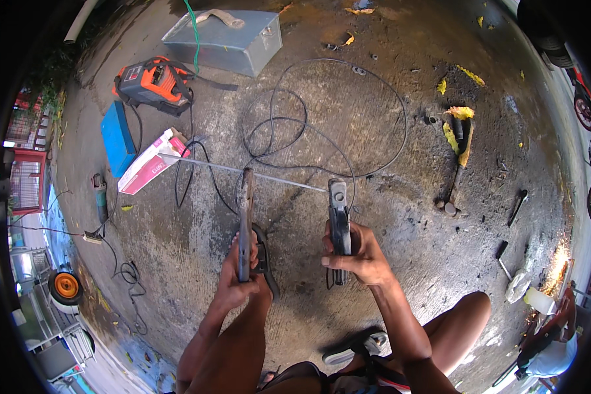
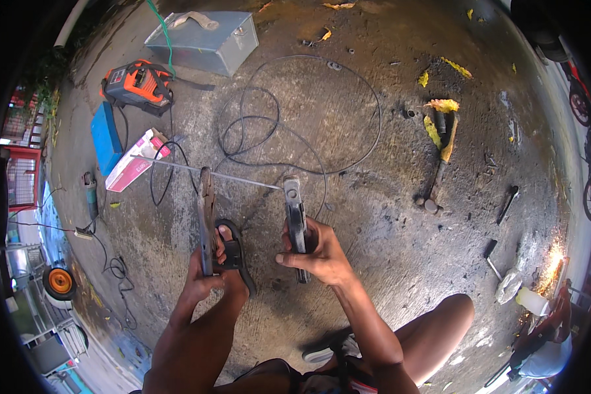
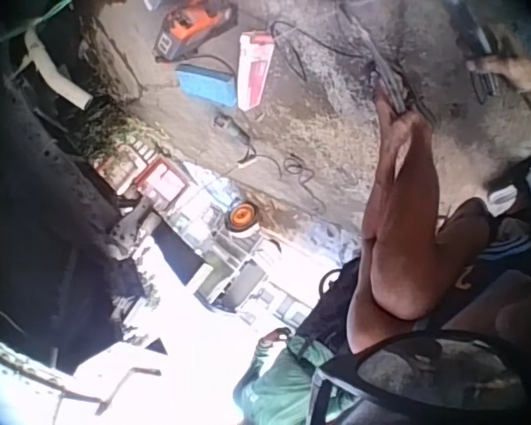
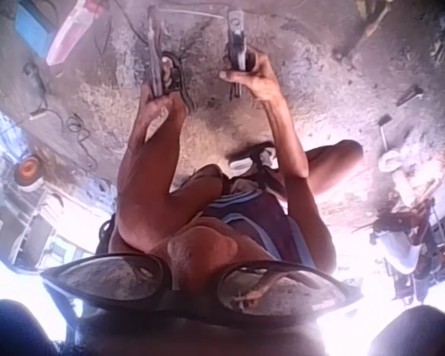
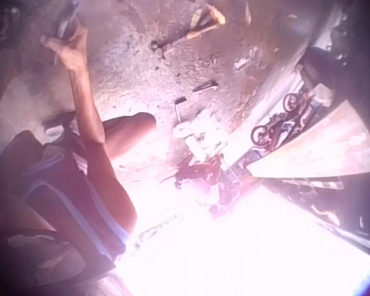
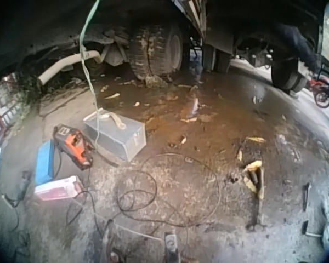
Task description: The person welds a curved metal panel attached to a vehicle using a handheld welding torch. They prepare the welder, insert a new electrode, and apply welds along the panel edge, producing sparks. The person also uses pliers to cut a metal rod and handles a box of electrodes.
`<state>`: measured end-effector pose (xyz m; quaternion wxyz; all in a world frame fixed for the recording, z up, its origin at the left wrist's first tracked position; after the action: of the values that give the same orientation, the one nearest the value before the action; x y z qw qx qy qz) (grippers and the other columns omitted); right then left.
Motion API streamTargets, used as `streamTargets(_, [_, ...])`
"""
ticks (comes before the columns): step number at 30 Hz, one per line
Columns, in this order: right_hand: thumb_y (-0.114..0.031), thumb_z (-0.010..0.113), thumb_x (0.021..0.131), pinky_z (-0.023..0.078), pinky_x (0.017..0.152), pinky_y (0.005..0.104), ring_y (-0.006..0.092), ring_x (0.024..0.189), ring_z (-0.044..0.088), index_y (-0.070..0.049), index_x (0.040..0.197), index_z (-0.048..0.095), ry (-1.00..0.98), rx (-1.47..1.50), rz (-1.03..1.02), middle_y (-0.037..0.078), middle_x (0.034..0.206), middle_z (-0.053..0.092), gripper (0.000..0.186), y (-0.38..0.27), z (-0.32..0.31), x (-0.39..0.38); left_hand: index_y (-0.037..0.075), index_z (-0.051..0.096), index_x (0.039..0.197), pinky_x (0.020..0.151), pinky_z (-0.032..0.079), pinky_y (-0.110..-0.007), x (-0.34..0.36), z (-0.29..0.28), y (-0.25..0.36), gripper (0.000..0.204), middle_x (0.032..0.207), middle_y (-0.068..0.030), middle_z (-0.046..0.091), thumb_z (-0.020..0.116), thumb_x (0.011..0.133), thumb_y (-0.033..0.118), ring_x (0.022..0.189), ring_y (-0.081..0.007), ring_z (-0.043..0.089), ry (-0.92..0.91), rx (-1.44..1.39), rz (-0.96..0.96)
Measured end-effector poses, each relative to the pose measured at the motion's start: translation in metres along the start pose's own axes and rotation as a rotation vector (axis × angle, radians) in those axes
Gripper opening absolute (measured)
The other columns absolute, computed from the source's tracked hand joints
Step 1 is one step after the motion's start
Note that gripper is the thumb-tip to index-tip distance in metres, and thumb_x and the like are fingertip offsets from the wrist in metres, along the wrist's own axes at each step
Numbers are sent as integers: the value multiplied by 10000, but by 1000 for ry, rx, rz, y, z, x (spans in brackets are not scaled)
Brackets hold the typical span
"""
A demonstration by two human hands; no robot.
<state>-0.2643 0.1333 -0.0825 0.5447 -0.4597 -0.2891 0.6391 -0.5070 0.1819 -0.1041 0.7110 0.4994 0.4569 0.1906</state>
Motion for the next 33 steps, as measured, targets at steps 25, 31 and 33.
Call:
streamTargets(25, [-136, 736, 858, 397, 511, 258, 103, 619, 475, -1, 1136, 498, 437, 474, -4, 2, 788, 469, 390, -25, -85, -105, 75, 250, 1500, 759, 488, -311, 49, 119, 46, 971, 1047, -43, 404, 563, 585, -24, 904, -134, 426, -346, 53, -75])
streamTargets(31, [-117, 734, 855, 383, 479, 241, 76, 572, 476, -19, 1076, 489, 470, 497, -35, 8, 746, 510, 344, -37, -95, -123, 72, 247, 1504, 785, 491, -318, 51, 138, 61, 959, 1070, -50, 432, 561, 602, -11, 922, -148, 445, -410, 72, -55])
streamTargets(33, [-120, 735, 852, 381, 474, 240, 74, 564, 473, -21, 1064, 493, 463, 448, -43, 2, 733, 505, 337, -38, -98, -128, 68, 245, 1505, 791, 493, -327, 50, 145, 69, 954, 1081, -51, 442, 562, 607, -2, 932, -156, 456, -444, 95, -38])
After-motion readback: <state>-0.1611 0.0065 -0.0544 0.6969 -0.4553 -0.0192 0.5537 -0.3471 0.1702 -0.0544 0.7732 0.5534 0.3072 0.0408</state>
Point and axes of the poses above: each hand's wrist, its own x-axis towards the middle knuckle, its own z-axis out of the palm, y = z × x, the point moved 7 cm from there along x, towards the middle knuckle
